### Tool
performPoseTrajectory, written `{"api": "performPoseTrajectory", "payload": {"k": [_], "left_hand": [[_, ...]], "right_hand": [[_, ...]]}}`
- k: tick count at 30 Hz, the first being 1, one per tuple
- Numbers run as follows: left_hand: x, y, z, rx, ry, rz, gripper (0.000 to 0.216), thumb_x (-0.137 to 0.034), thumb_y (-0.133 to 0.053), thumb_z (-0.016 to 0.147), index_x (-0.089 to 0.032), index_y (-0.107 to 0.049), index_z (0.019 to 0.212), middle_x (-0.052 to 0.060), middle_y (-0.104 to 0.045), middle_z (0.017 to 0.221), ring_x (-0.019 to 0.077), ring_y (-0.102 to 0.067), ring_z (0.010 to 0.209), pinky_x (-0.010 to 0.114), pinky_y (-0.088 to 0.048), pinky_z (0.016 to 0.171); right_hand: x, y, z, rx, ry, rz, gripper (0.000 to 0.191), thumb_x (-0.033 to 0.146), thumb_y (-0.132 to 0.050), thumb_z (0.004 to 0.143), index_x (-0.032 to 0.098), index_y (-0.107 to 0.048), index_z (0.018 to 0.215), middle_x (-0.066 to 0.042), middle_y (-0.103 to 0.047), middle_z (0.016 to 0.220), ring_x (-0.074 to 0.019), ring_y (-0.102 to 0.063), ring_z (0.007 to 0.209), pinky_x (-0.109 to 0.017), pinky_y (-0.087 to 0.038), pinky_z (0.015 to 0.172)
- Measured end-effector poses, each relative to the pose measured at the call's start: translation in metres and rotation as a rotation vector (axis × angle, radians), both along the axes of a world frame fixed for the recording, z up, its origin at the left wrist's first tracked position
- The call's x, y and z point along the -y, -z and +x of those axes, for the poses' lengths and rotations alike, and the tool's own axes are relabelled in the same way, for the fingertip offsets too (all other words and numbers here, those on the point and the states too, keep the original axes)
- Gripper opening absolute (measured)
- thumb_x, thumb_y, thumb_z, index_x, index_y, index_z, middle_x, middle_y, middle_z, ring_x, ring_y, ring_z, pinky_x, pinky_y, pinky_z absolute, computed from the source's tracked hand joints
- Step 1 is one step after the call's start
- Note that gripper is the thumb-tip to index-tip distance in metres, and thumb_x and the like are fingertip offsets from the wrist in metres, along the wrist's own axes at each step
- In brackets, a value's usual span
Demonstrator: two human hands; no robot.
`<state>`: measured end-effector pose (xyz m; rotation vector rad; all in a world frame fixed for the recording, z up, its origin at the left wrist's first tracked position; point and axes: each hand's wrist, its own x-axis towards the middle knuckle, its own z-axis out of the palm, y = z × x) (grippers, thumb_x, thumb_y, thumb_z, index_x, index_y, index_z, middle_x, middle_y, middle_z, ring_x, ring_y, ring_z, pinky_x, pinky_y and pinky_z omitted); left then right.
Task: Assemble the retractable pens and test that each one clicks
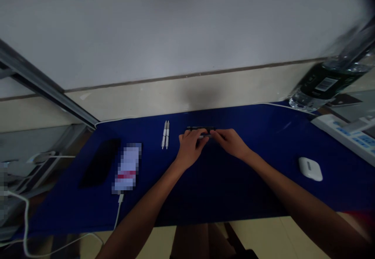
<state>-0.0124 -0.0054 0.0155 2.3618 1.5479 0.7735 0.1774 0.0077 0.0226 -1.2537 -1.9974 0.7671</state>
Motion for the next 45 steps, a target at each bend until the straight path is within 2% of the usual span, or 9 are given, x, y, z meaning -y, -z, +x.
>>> {"api": "performPoseTrajectory", "payload": {"k": [3, 8, 14, 21, 26, 29, 36, 41, 45], "left_hand": [[0.0001, -0.0011, -0.0001, -0.023, 0.013, 0.005, 0.024, -0.041, -0.047, 0.097, -0.034, -0.059, 0.117, -0.001, -0.065, 0.107, 0.0207, -0.051, 0.1, 0.035, -0.031, 0.082], [-0.0027, 0.0017, -0.0021, -0.049, -0.043, 0.019, 0.027, -0.038, -0.038, 0.1, -0.031, -0.064, 0.105, 0.001, -0.065, 0.098, 0.0206, -0.05, 0.097, 0.036, -0.029, 0.08], [0.0017, 0.0, 0.0019, -0.028, 0.009, 0.008, 0.027, -0.045, -0.049, 0.095, -0.033, -0.058, 0.117, 0.002, -0.063, 0.107, 0.0219, -0.05, 0.101, 0.036, -0.031, 0.084], [-0.0016, 0.0019, -0.0003, -0.046, -0.051, 0.031, 0.029, -0.039, -0.038, 0.1, -0.03, -0.066, 0.101, 0.002, -0.062, 0.094, 0.0202, -0.05, 0.095, 0.036, -0.03, 0.08], [0.0012, -0.0019, 0.0016, -0.017, -0.006, 0.012, 0.028, -0.043, -0.047, 0.096, -0.033, -0.058, 0.119, 0.002, -0.063, 0.108, 0.0216, -0.051, 0.102, 0.036, -0.032, 0.085], [0.0023, -0.0022, 0.0022, -0.028, 0.003, 0.003, 0.024, -0.042, -0.046, 0.097, -0.034, -0.06, 0.115, 0.0, -0.064, 0.108, 0.0212, -0.051, 0.102, 0.036, -0.031, 0.084], [-0.0042, 0.0045, -0.0037, -0.029, -0.058, 0.012, 0.026, -0.04, -0.041, 0.099, -0.03, -0.065, 0.099, -0.003, -0.07, 0.097, 0.0192, -0.053, 0.088, 0.035, -0.028, 0.076], [-0.0054, 0.0049, -0.0045, -0.059, -0.082, 0.028, 0.033, -0.041, -0.038, 0.1, -0.026, -0.065, 0.09, -0.001, -0.07, 0.089, 0.0193, -0.052, 0.085, 0.035, -0.026, 0.074], [-0.0045, 0.0053, -0.0034, -0.084, -0.076, 0.025, 0.037, -0.04, -0.037, 0.101, -0.023, -0.063, 0.081, 0.0, -0.069, 0.082, 0.0195, -0.052, 0.085, 0.034, -0.026, 0.073]], "right_hand": [[-0.0011, 0.0013, 0.0008, 0.01, 0.011, -0.045, 0.056, 0.052, -0.034, 0.097, 0.018, -0.049, 0.055, 0.001, -0.043, 0.048, -0.0107, -0.04, 0.045, -0.027, -0.026, 0.048], [-0.0016, 0.0012, 0.0007, -0.031, -0.056, -0.013, 0.028, 0.047, -0.052, 0.091, 0.02, -0.059, 0.089, 0.002, -0.056, 0.063, -0.0114, -0.047, 0.053, -0.024, -0.031, 0.051], [-0.0022, 0.0032, 0.0001, -0.021, -0.06, -0.122, 0.055, 0.051, -0.033, 0.097, 0.018, -0.05, 0.057, 0.001, -0.049, 0.051, -0.0111, -0.045, 0.047, -0.025, -0.032, 0.051], [0.001, -0.0014, -0.001, -0.089, -0.111, -0.088, 0.031, 0.049, -0.051, 0.091, 0.02, -0.059, 0.087, 0.001, -0.058, 0.064, -0.0119, -0.049, 0.054, -0.024, -0.033, 0.051], [0.0011, 0.0008, -0.0023, -0.053, -0.08, -0.127, 0.052, 0.05, -0.035, 0.097, 0.018, -0.051, 0.059, 0.001, -0.052, 0.051, -0.0113, -0.047, 0.047, -0.025, -0.033, 0.051], [-0.0005, 0.0016, -0.0007, -0.037, -0.071, -0.17, 0.056, 0.052, -0.032, 0.097, 0.018, -0.056, 0.059, 0.001, -0.052, 0.048, -0.0117, -0.048, 0.045, -0.025, -0.034, 0.05], [-0.0012, 0.0046, -0.001, 0.047, -0.12, 0.065, 0.017, 0.034, -0.052, 0.093, 0.02, -0.063, 0.095, -0.003, -0.065, 0.077, -0.0157, -0.058, 0.065, -0.026, -0.038, 0.059], [0.0008, 0.0039, -0.0031, 0.045, -0.117, 0.136, 0.015, 0.03, -0.052, 0.094, 0.022, -0.059, 0.104, -0.005, -0.067, 0.093, -0.0183, -0.062, 0.078, -0.028, -0.042, 0.068], [0.0028, 0.0015, -0.001, 0.134, -0.112, 0.195, 0.015, 0.032, -0.05, 0.096, 0.022, -0.061, 0.096, -0.006, -0.065, 0.093, -0.0192, -0.061, 0.081, -0.028, -0.042, 0.069]]}}
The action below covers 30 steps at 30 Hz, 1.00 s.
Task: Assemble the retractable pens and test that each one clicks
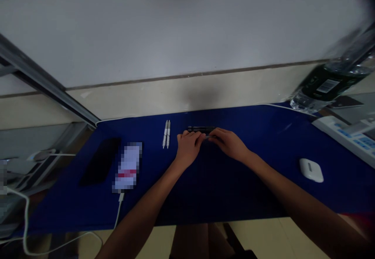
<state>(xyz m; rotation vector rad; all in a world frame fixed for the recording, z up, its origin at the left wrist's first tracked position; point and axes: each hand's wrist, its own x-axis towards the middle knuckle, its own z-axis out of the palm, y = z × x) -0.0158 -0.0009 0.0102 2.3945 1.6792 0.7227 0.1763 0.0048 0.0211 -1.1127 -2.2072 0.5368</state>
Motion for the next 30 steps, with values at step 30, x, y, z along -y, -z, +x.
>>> {"api": "performPoseTrajectory", "payload": {"k": [30], "left_hand": [[-0.002, 0.006, -0.002, 0.103, 0.078, -0.071, 0.04, -0.046, -0.028, 0.101, -0.019, -0.054, 0.088, 0.002, -0.058, 0.074, 0.0166, -0.056, 0.07, 0.028, -0.038, 0.063]], "right_hand": [[-0.012, -0.011, 0.019, -0.161, 0.385, -0.019, 0.042, 0.047, -0.042, 0.097, 0.018, -0.058, 0.071, -0.001, -0.054, 0.057, -0.0128, -0.047, 0.049, -0.027, -0.03, 0.05]]}}
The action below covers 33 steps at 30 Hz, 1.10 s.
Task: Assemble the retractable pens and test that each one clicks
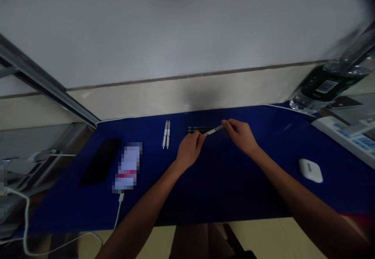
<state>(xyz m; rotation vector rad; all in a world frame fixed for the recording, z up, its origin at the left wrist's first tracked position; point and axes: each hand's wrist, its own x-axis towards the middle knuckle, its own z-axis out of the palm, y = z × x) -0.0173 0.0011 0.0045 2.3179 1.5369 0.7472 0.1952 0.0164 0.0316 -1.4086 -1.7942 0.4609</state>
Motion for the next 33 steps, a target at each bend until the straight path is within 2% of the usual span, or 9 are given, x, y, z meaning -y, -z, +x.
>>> {"api": "performPoseTrajectory", "payload": {"k": [4, 7, 10, 13, 17, 20, 22, 26, 33], "left_hand": [[0.0, 0.003, 0.001, -0.05, 0.006, 0.002, 0.043, -0.047, -0.025, 0.101, -0.019, -0.052, 0.084, 0.002, -0.056, 0.071, 0.0168, -0.056, 0.068, 0.028, -0.039, 0.062], [-0.001, 0.005, 0.001, -0.078, 0.038, -0.009, 0.043, -0.046, -0.024, 0.102, -0.019, -0.053, 0.088, 0.002, -0.058, 0.073, 0.0179, -0.058, 0.07, 0.029, -0.041, 0.064], [-0.001, 0.006, 0.0, -0.073, 0.093, -0.028, 0.038, -0.041, -0.025, 0.102, -0.019, -0.056, 0.098, 0.005, -0.063, 0.084, 0.0199, -0.061, 0.08, 0.031, -0.045, 0.071], [-0.001, 0.004, 0.0, -0.073, 0.165, -0.045, 0.036, -0.038, -0.027, 0.102, -0.019, -0.057, 0.101, 0.007, -0.064, 0.09, 0.0218, -0.062, 0.087, 0.033, -0.045, 0.075], [0.002, -0.002, 0.0, -0.056, 0.185, -0.077, 0.038, -0.04, -0.023, 0.103, -0.019, -0.054, 0.094, 0.004, -0.06, 0.08, 0.0191, -0.06, 0.076, 0.031, -0.043, 0.07], [0.004, -0.003, 0.0, -0.07, 0.179, -0.074, 0.042, -0.042, -0.02, 0.103, -0.019, -0.053, 0.088, 0.002, -0.057, 0.074, 0.0177, -0.057, 0.071, 0.03, -0.041, 0.068], [0.004, -0.003, 0.001, -0.125, 0.193, -0.046, 0.044, -0.043, -0.021, 0.102, -0.02, -0.053, 0.083, 0.002, -0.055, 0.071, 0.0181, -0.056, 0.07, 0.031, -0.041, 0.068], [0.004, -0.001, 0.004, -0.194, 0.238, 0.026, 0.043, -0.041, -0.026, 0.102, -0.02, -0.054, 0.077, 0.002, -0.056, 0.067, 0.0189, -0.054, 0.071, 0.033, -0.041, 0.073], [0.005, -0.002, 0.004, -0.14, 0.221, -0.012, 0.046, -0.041, -0.026, 0.102, -0.02, -0.051, 0.07, 0.0, -0.05, 0.06, 0.0172, -0.051, 0.066, 0.031, -0.037, 0.066]], "right_hand": [[0.005, 0.001, -0.004, 0.279, 0.005, 0.321, 0.025, 0.037, -0.05, 0.095, 0.018, -0.064, 0.09, -0.01, -0.066, 0.093, -0.023, -0.059, 0.087, -0.036, -0.039, 0.076], [0.014, 0.0, -0.014, 0.463, -0.179, 0.42, 0.022, 0.035, -0.051, 0.096, 0.02, -0.064, 0.103, -0.01, -0.066, 0.11, -0.0257, -0.058, 0.102, -0.046, -0.031, 0.095], [0.023, 0.001, -0.024, 0.551, -0.397, 0.398, 0.036, 0.037, -0.047, 0.097, 0.018, -0.052, 0.128, -0.01, -0.066, 0.111, -0.0249, -0.058, 0.103, -0.043, -0.034, 0.095], [0.027, 0.002, -0.03, 0.587, -0.473, 0.358, 0.05, 0.038, -0.046, 0.098, 0.015, -0.039, 0.141, -0.012, -0.066, 0.11, -0.0259, -0.057, 0.101, -0.038, -0.041, 0.084], [0.021, -0.004, -0.02, 0.593, -0.36, 0.378, 0.054, 0.048, -0.048, 0.094, 0.013, -0.047, 0.135, -0.013, -0.066, 0.101, -0.0269, -0.057, 0.09, -0.039, -0.039, 0.079], [0.012, -0.01, -0.005, 0.558, -0.184, 0.385, 0.039, 0.051, -0.05, 0.092, 0.015, -0.063, 0.095, -0.01, -0.064, 0.081, -0.0254, -0.054, 0.079, -0.037, -0.035, 0.071], [0.008, -0.013, 0.004, 0.472, -0.112, 0.377, 0.037, 0.051, -0.052, 0.091, 0.017, -0.059, 0.077, -0.007, -0.059, 0.072, -0.0223, -0.051, 0.072, -0.036, -0.033, 0.068], [0.009, -0.014, 0.007, 0.155, -0.101, 0.27, 0.039, 0.051, -0.054, 0.088, 0.021, -0.047, 0.066, -0.002, -0.05, 0.062, -0.0172, -0.045, 0.062, -0.032, -0.031, 0.061], [0.009, -0.015, -0.003, -0.827, -0.136, -0.113, 0.057, 0.069, -0.028, 0.09, 0.024, -0.028, 0.055, 0.003, -0.025, 0.05, -0.012, -0.025, 0.045, -0.029, -0.025, 0.045]]}}
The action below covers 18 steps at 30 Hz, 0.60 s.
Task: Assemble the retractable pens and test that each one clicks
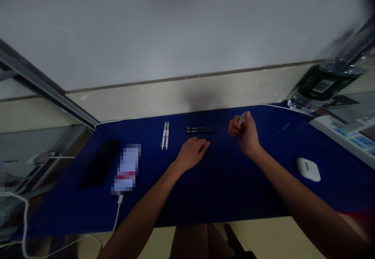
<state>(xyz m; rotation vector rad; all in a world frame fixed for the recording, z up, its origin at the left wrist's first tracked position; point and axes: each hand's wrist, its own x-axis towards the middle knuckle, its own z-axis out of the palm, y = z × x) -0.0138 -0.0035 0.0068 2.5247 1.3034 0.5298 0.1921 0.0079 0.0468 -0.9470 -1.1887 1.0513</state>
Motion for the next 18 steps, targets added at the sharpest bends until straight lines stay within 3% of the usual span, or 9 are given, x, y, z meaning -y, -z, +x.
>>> {"api": "performPoseTrajectory", "payload": {"k": [3, 6, 13, 18], "left_hand": [[0.0, 0.0, 0.0, 0.029, 0.003, 0.001, 0.045, -0.041, -0.027, 0.102, -0.02, -0.05, 0.068, 0.0, -0.049, 0.06, 0.0173, -0.05, 0.066, 0.031, -0.037, 0.065], [0.0, 0.0, 0.0, 0.034, 0.002, 0.004, 0.045, -0.04, -0.028, 0.102, -0.02, -0.05, 0.068, 0.0, -0.048, 0.059, 0.0172, -0.049, 0.065, 0.031, -0.037, 0.066], [0.0, -0.001, 0.001, 0.013, 0.0, 0.018, 0.045, -0.041, -0.029, 0.102, -0.02, -0.048, 0.067, -0.001, -0.046, 0.058, 0.0165, -0.048, 0.064, 0.031, -0.035, 0.064], [-0.001, -0.001, 0.001, -0.002, -0.001, 0.02, 0.046, -0.041, -0.027, 0.102, -0.02, -0.049, 0.067, 0.0, -0.048, 0.059, 0.0169, -0.049, 0.065, 0.031, -0.037, 0.065]], "right_hand": [[-0.006, -0.001, 0.006, -0.233, -0.189, -0.152, 0.058, 0.071, -0.028, 0.086, 0.024, -0.025, 0.052, 0.005, -0.019, 0.045, -0.011, -0.02, 0.04, -0.028, -0.022, 0.04], [-0.01, -0.001, 0.012, -0.355, -0.274, -0.254, 0.056, 0.067, -0.033, 0.087, 0.024, -0.026, 0.052, 0.006, -0.016, 0.044, -0.0103, -0.014, 0.039, -0.027, -0.018, 0.039], [-0.013, 0.005, 0.01, -0.451, -0.239, -0.272, 0.039, 0.05, -0.039, 0.091, 0.024, -0.038, 0.062, 0.007, -0.019, 0.05, -0.0109, -0.012, 0.042, -0.026, -0.018, 0.04], [-0.012, 0.006, 0.01, -0.537, -0.252, -0.292, 0.045, 0.057, -0.036, 0.088, 0.024, -0.033, 0.058, 0.006, -0.019, 0.05, -0.0117, -0.013, 0.044, -0.027, -0.02, 0.042]]}}
